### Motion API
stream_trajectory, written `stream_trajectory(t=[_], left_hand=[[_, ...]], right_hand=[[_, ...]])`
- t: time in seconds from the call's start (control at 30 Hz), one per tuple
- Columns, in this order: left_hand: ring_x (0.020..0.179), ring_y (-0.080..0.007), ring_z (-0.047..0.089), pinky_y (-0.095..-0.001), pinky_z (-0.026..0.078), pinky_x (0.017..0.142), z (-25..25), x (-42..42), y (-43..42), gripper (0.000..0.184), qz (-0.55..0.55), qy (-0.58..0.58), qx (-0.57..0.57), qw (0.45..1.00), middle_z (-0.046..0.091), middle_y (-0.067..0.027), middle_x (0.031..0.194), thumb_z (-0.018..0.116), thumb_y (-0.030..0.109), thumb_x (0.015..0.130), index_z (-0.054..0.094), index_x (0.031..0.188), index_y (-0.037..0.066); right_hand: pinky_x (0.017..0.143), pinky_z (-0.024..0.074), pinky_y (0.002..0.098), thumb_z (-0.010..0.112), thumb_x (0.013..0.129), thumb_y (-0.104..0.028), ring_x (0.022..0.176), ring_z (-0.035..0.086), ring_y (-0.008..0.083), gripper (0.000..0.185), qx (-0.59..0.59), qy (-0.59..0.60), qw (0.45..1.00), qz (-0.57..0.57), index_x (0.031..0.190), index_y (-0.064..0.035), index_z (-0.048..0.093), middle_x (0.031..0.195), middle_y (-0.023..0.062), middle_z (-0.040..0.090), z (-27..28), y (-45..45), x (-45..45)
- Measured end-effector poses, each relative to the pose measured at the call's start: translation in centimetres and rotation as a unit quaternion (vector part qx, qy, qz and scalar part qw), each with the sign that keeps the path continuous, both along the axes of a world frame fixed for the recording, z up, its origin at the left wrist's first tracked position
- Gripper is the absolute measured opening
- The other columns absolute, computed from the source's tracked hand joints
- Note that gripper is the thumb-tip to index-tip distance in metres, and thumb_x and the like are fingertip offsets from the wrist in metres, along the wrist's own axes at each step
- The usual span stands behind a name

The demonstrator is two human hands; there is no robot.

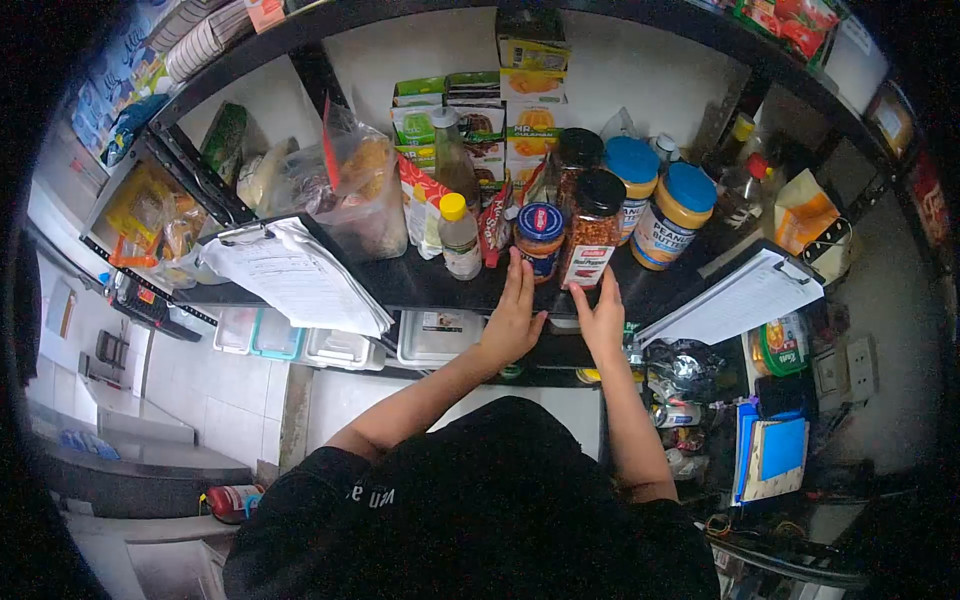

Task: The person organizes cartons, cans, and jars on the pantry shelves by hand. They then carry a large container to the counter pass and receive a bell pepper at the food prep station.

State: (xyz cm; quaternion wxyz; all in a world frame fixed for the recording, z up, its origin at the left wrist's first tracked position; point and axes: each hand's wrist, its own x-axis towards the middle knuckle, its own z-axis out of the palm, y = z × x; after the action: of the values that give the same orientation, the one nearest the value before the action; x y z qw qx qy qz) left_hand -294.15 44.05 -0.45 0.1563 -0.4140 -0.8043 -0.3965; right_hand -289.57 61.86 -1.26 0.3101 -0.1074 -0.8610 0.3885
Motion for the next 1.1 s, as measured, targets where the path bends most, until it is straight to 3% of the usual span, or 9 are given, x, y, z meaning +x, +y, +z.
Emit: stream_trajectory(t=[0.13,0.23,0.3,0.4,0.53,0.7,0.8,0.93,1.1], left_hand=[[0.141,-0.0521,0.016,-0.0499,0.023,0.116,0.9,-0.7,-0.1,0.09,-0.013,-0.025,-0.021,0.999,-0.003,-0.0383,0.152,0.066,0.007,0.08,0.007,0.144,-0.017],[0.142,-0.0507,0.014,-0.043,0.025,0.116,1.0,-0.9,-0.2,0.094,-0.038,-0.08,0.016,0.996,-0.002,-0.0317,0.156,0.067,0.006,0.081,0.005,0.149,-0.007],[0.141,-0.0488,0.02,-0.052,0.028,0.113,0.8,-0.6,-0.7,0.091,-0.041,-0.106,0.003,0.994,0.005,-0.0325,0.155,0.068,0.009,0.08,0.009,0.148,-0.01],[0.141,-0.0478,0.022,-0.0552,0.027,0.112,0.2,0.2,-1.3,0.092,0.014,-0.064,-0.092,0.994,0.011,-0.0321,0.154,0.069,0.012,0.08,0.01,0.148,-0.008],[0.141,-0.0467,0.022,-0.0575,0.025,0.112,-0.4,0.8,-1.8,0.092,0.071,-0.032,-0.111,0.991,0.013,-0.0325,0.153,0.069,0.014,0.081,0.011,0.149,-0.007],[0.142,-0.0472,0.018,-0.0507,0.022,0.115,0.4,1.2,-3.3,0.09,0.067,-0.107,0.027,0.992,0.014,-0.033,0.153,0.068,0.013,0.083,0.011,0.148,-0.008],[0.142,-0.0483,0.017,-0.0458,0.023,0.116,3.0,1.1,-3.2,0.088,0.055,-0.062,0.076,0.994,0.011,-0.0344,0.153,0.067,0.012,0.084,0.01,0.148,-0.01],[0.141,-0.0494,0.017,-0.0439,0.025,0.115,2.5,0.0,-1.5,0.087,0.042,-0.039,0.088,0.994,0.008,-0.0358,0.152,0.066,0.011,0.085,0.008,0.147,-0.011],[0.141,-0.0513,0.018,-0.0454,0.024,0.115,2.9,-1.3,0.2,0.091,0.057,-0.098,0.09,0.99,0.012,-0.0405,0.149,0.068,0.014,0.086,0.005,0.148,-0.011]], right_hand=[[0.084,0.0507,0.0427,0.069,0.089,-0.027,0.104,0.063,0.0402,0.063,0.011,0.022,1.0,-0.013,0.136,0.0035,0.039,0.113,0.0266,0.063,-0.3,0.0,0.0],[0.082,0.0516,0.0426,0.068,0.09,-0.028,0.102,0.065,0.0405,0.063,0.006,0.023,1.0,-0.011,0.136,0.0032,0.039,0.11,0.0267,0.065,-0.1,0.2,0.1],[0.082,0.0516,0.0427,0.068,0.09,-0.029,0.102,0.064,0.0408,0.063,-0.001,0.015,1.0,-0.008,0.137,0.003,0.039,0.11,0.0269,0.065,0.0,0.3,0.1],[0.082,0.0514,0.0434,0.067,0.09,-0.029,0.103,0.063,0.0418,0.062,-0.014,-0.003,1.0,-0.023,0.136,0.0024,0.04,0.109,0.0269,0.065,-0.1,0.2,0.1],[0.083,0.0512,0.0441,0.067,0.091,-0.03,0.105,0.062,0.0431,0.061,0.009,-0.01,1.0,-0.028,0.136,0.0029,0.041,0.113,0.0282,0.063,0.0,0.2,0.1],[0.085,0.051,0.0439,0.067,0.091,-0.028,0.107,0.061,0.0435,0.063,0.03,-0.017,0.999,-0.024,0.136,0.0058,0.04,0.118,0.03,0.06,-0.2,0.5,0.2],[0.083,0.0517,0.0403,0.067,0.091,-0.023,0.106,0.063,0.0404,0.06,0.064,-0.011,0.997,-0.042,0.136,0.006,0.038,0.112,0.0289,0.064,-0.6,0.6,0.1],[0.085,0.0515,0.0424,0.07,0.089,-0.024,0.107,0.062,0.0425,0.063,0.036,-0.007,0.999,-0.037,0.134,0.0082,0.042,0.118,0.0308,0.06,-0.4,0.4,0.1],[0.086,0.0514,0.0412,0.07,0.088,-0.023,0.109,0.061,0.0416,0.061,0.017,0.0,0.999,-0.035,0.133,0.0087,0.044,0.119,0.0315,0.059,-0.4,0.1,-0.1]])
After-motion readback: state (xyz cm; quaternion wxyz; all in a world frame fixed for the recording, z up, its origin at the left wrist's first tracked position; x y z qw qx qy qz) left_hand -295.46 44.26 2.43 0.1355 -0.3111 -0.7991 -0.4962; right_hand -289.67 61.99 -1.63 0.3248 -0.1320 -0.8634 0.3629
